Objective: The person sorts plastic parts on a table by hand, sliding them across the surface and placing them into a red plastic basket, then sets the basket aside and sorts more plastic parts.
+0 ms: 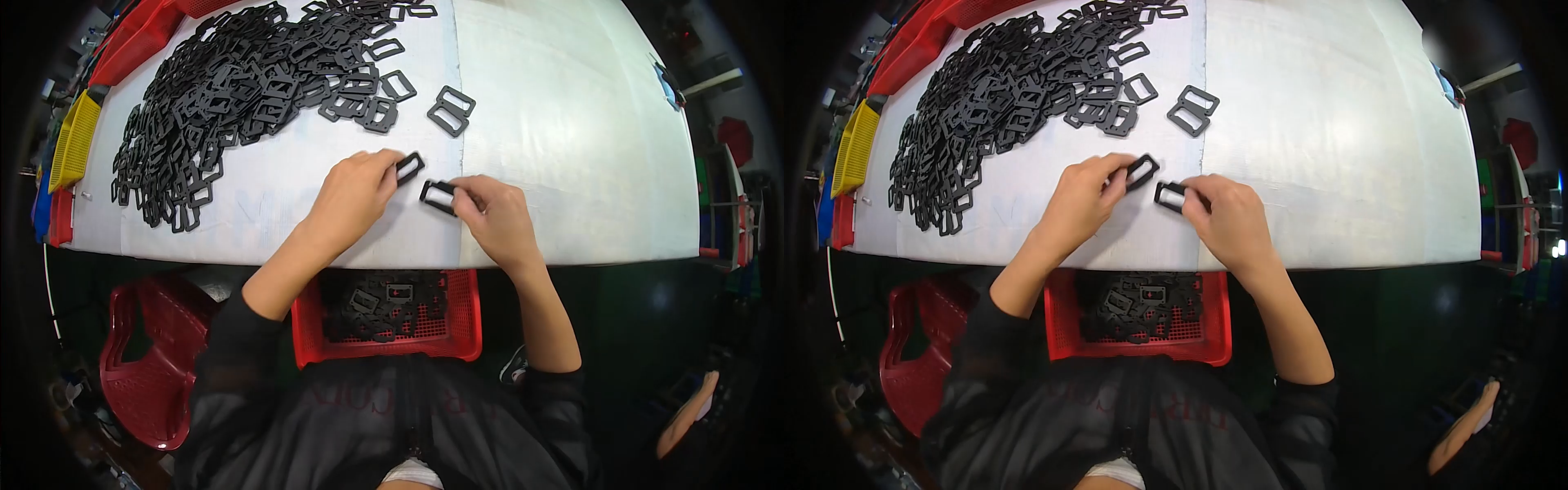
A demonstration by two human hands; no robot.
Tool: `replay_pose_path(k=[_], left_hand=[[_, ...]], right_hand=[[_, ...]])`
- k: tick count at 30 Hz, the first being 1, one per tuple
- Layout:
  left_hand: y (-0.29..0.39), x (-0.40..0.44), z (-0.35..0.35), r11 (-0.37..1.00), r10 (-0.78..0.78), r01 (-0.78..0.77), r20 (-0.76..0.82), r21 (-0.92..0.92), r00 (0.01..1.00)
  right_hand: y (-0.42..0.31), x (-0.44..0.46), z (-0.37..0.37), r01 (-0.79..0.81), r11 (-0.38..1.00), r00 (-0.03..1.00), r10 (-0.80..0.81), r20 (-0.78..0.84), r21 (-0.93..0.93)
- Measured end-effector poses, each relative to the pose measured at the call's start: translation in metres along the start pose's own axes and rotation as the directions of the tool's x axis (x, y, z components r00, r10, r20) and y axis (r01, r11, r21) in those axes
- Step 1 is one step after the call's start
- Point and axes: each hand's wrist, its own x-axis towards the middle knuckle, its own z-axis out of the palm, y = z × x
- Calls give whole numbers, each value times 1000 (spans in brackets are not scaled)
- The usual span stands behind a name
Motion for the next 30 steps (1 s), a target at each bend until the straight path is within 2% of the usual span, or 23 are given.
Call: replay_pose_path(k=[2,4,5,6,8,9,11,13,15,16,17,18,19,20,21,22,23,25,28,30], left_hand=[[5,-7,-16,951,-203,248,227,-187,952],[-10,0,0,1000,20,-18,-103,24,994],[-17,7,7,979,161,-124,-246,160,956],[-15,20,12,968,193,-122,-338,221,921],[-20,42,22,928,165,-35,-326,371,931],[-23,49,26,897,150,8,-320,442,935],[-27,53,27,857,189,-12,-292,515,938],[-32,48,27,808,240,-45,-259,588,936],[-24,34,14,918,192,-80,-260,388,946],[-17,28,5,956,166,-92,-255,280,952],[-11,22,-2,995,15,0,-148,104,989],[-5,18,-9,991,-116,115,-16,-63,993],[-3,16,-12,947,-216,241,133,-211,967],[-5,17,-11,955,-234,252,128,-156,964],[-13,19,-7,996,-88,89,-40,16,995],[-26,24,0,976,91,-52,-177,211,980],[-33,31,3,898,284,-155,-272,412,920],[-42,46,3,833,295,-144,-208,534,933],[-58,61,0,736,366,-206,-124,645,922],[-67,65,4,627,496,-289,-85,723,864]], right_hand=[[-2,4,-4,-101,991,972,79,223,90],[2,23,6,92,986,989,-106,-103,-138],[6,36,13,157,950,943,-225,-245,-270],[11,47,20,148,928,935,-244,-258,-341],[21,65,33,124,869,916,-286,-282,-479],[23,66,37,134,828,921,-307,-240,-544],[24,66,41,158,730,930,-337,-148,-664],[22,59,41,179,727,901,-391,-185,-663],[14,53,31,199,729,874,-435,-219,-655],[7,47,25,182,820,915,-343,-211,-543],[-1,38,18,154,894,951,-250,-183,-420],[-5,34,13,113,949,977,-160,-142,-293],[-4,36,9,76,965,995,-91,-47,-250],[-1,40,3,34,976,999,-25,45,-213],[3,46,-2,-13,983,990,39,139,-182],[13,55,2,30,975,999,-27,17,-222],[24,68,7,87,947,987,-124,-102,-309],[42,94,17,156,858,894,-334,-300,-490],[57,113,19,255,719,908,-408,-95,-647],[48,108,12,243,709,937,-348,-28,-662]])
